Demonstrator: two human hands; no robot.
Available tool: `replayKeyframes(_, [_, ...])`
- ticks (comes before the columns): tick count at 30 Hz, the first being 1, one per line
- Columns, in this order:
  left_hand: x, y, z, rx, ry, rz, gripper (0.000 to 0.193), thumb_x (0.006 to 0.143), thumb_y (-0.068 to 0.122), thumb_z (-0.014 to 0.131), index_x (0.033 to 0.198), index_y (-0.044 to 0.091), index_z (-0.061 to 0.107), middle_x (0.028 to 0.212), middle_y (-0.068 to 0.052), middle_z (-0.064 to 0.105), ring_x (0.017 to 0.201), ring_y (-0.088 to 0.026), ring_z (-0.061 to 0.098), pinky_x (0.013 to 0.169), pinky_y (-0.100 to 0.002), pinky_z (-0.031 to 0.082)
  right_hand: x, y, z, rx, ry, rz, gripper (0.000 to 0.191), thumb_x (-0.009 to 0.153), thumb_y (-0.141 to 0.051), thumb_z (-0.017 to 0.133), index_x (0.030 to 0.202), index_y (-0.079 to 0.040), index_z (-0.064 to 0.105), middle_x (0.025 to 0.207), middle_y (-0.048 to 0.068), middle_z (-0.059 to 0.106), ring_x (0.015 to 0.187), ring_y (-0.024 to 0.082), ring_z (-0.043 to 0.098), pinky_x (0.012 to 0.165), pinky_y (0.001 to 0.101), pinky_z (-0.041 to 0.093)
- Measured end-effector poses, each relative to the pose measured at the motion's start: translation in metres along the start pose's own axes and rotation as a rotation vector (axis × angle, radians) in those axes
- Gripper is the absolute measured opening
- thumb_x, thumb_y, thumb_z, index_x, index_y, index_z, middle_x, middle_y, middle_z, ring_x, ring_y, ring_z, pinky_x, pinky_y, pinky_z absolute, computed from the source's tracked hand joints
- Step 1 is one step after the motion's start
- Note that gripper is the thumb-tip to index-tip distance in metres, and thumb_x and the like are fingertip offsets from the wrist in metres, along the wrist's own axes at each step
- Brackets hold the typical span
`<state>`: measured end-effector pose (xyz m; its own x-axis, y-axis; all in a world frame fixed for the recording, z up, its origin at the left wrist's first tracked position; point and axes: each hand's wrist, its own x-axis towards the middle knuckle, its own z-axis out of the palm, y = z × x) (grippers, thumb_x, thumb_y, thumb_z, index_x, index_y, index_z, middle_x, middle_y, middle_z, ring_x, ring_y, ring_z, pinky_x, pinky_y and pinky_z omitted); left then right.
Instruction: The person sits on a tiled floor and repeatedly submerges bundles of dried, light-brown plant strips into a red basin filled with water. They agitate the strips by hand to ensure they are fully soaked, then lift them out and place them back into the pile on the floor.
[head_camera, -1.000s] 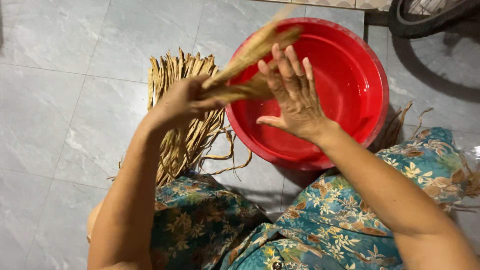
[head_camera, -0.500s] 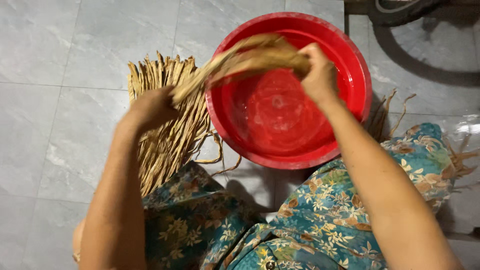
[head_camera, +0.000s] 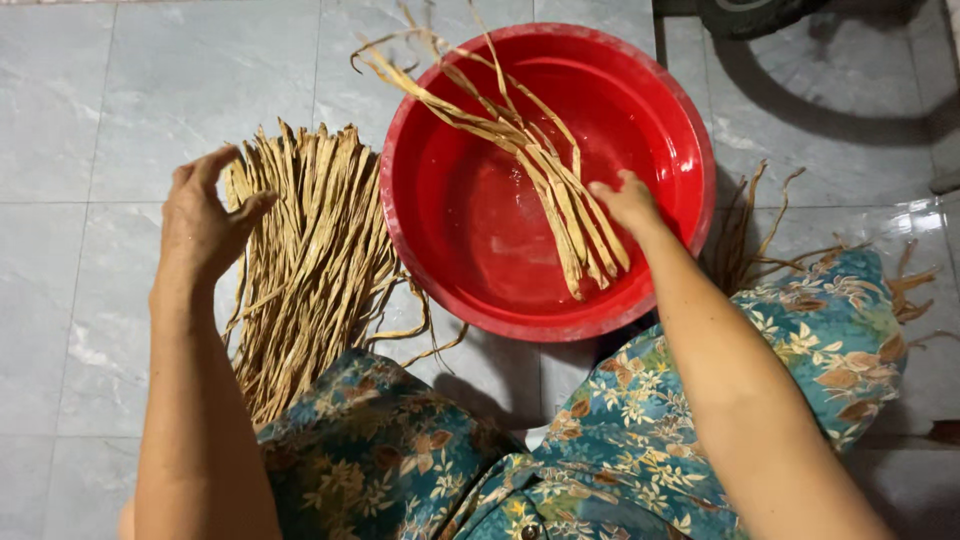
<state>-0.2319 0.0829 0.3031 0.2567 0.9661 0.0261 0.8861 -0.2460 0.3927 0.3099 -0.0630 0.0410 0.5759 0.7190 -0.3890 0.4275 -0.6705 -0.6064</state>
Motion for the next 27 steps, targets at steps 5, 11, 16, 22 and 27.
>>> replayKeyframes(5, [-0.003, 0.029, 0.017, -0.231, -0.268, -0.175, 0.06, 0.092, 0.033, 0.071, 0.147, 0.021, 0.054, 0.148, -0.014, 0.056, 0.13, -0.032, 0.059, 0.105, -0.045, 0.051, -0.006, 0.029, 0.029, 0.07, 0.123, 0.063, 0.084, 0.099, -0.057, 0.065, 0.159, -0.009, 0.031, 0.158, 0.026, 0.039, 0.143, 0.043, 0.041, 0.117, 0.0511, 0.036])
replayKeyframes(11, [-0.013, 0.058, 0.083, -0.127, -0.507, 0.01, 0.057, 0.091, 0.031, 0.074, 0.143, 0.018, 0.055, 0.144, -0.012, 0.058, 0.122, -0.03, 0.063, 0.105, -0.042, 0.05, -0.068, -0.017, 0.09, 0.216, -0.415, -0.001, 0.095, 0.094, -0.051, 0.054, 0.163, -0.026, -0.006, 0.165, 0.016, 0.026, 0.137, 0.035, 0.049, 0.116, 0.0567, 0.032])
replayKeyframes(16, [-0.022, 0.079, 0.141, 0.031, -0.673, 0.107, 0.056, 0.094, 0.033, 0.07, 0.146, 0.019, 0.055, 0.133, -0.013, 0.067, 0.12, -0.028, 0.067, 0.107, -0.039, 0.052, -0.075, -0.02, 0.125, -0.048, -0.5, -0.209, 0.061, 0.104, -0.052, 0.055, 0.152, -0.017, 0.044, 0.145, 0.019, 0.06, 0.124, 0.034, 0.063, 0.113, 0.0495, 0.043])
replayKeyframes(22, [-0.033, 0.073, 0.165, 0.031, -0.546, 0.169, 0.055, 0.089, 0.031, 0.072, 0.14, 0.019, 0.055, 0.137, -0.015, 0.06, 0.114, -0.034, 0.065, 0.1, -0.046, 0.051, -0.037, 0.015, 0.114, 0.281, -0.161, 0.046, 0.044, 0.083, -0.024, 0.084, 0.118, -0.007, 0.064, 0.115, 0.015, 0.073, 0.105, 0.026, 0.071, 0.09, 0.0386, 0.056])
replayKeyframes(27, [-0.04, 0.077, 0.191, 0.04, -0.488, 0.214, 0.049, 0.092, 0.031, 0.07, 0.137, 0.019, 0.058, 0.131, -0.017, 0.062, 0.109, -0.037, 0.067, 0.095, -0.049, 0.053, -0.046, 0.007, 0.124, 0.022, 0.008, -0.12, 0.01, 0.096, -0.008, 0.062, 0.096, -0.005, 0.072, 0.096, 0.019, 0.076, 0.093, 0.03, 0.072, 0.085, 0.0436, 0.057])
